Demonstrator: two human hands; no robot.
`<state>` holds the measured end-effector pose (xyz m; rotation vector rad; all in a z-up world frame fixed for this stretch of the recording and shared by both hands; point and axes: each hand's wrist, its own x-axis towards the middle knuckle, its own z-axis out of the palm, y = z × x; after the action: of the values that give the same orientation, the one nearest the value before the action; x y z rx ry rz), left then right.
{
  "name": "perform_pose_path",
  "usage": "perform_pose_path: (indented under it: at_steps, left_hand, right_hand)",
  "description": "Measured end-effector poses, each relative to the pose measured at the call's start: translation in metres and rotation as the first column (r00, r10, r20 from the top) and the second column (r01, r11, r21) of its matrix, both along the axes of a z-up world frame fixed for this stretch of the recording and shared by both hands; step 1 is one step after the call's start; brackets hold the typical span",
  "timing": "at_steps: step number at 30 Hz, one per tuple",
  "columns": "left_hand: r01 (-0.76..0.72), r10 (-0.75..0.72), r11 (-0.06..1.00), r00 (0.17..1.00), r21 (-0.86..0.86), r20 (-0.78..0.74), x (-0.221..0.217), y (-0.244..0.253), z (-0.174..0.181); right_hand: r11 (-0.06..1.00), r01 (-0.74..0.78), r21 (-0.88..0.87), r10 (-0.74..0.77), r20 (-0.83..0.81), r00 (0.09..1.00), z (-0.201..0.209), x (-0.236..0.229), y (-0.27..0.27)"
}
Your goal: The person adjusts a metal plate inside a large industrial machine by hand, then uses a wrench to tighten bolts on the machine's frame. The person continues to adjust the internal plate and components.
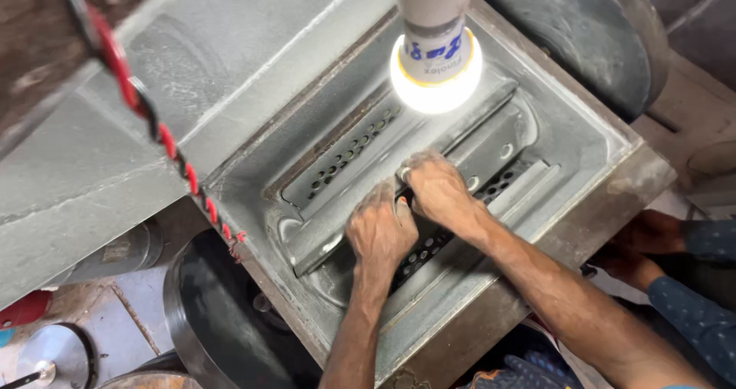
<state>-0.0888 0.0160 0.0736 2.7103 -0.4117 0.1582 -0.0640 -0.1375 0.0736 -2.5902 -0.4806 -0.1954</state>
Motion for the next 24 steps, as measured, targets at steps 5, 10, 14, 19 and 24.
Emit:
perform_pose_path:
  at_steps: [5, 10, 14, 19, 24]
  left_hand:
    - [0.108, -0.106, 0.994, 0.985, 0.007, -0.133, -0.022, -0.008, 0.015]
    - [0.211, -0.087, 0.963, 0.833, 0.169, -0.547, -0.035, -0.011, 0.013]
    - [0.088, -0.076, 0.996, 0.884, 0.006, -0.461, -0.028, -0.005, 0.003]
    - [0.261, -0.261, 0.965, 0.958, -0.016, -0.116, -0.005, 0.004, -0.031]
    - [0.112, -0.145, 0.969, 0.98, 0.218, 0.139, 0.03, 0.006, -0.053]
  right_hand:
    - [1.0, 0.021, 0.007, -0.021, -0.103, 0.995, 0.008, -0.03, -0.012]
    - [0.992, 0.004, -0.124, -0.033, -0.23, 0.973, -0.015, -0.063, -0.027]
    - [0.971, -0.031, -0.238, -0.061, -0.368, 0.928, -0.03, -0.067, -0.031]
    - [0.986, 0.119, -0.117, -0.142, -0.22, 0.965, -0.023, -0.06, -0.023]
    - [0.993, 0.118, 0.032, -0.114, -0.11, 0.987, -0.004, -0.015, -0.004]
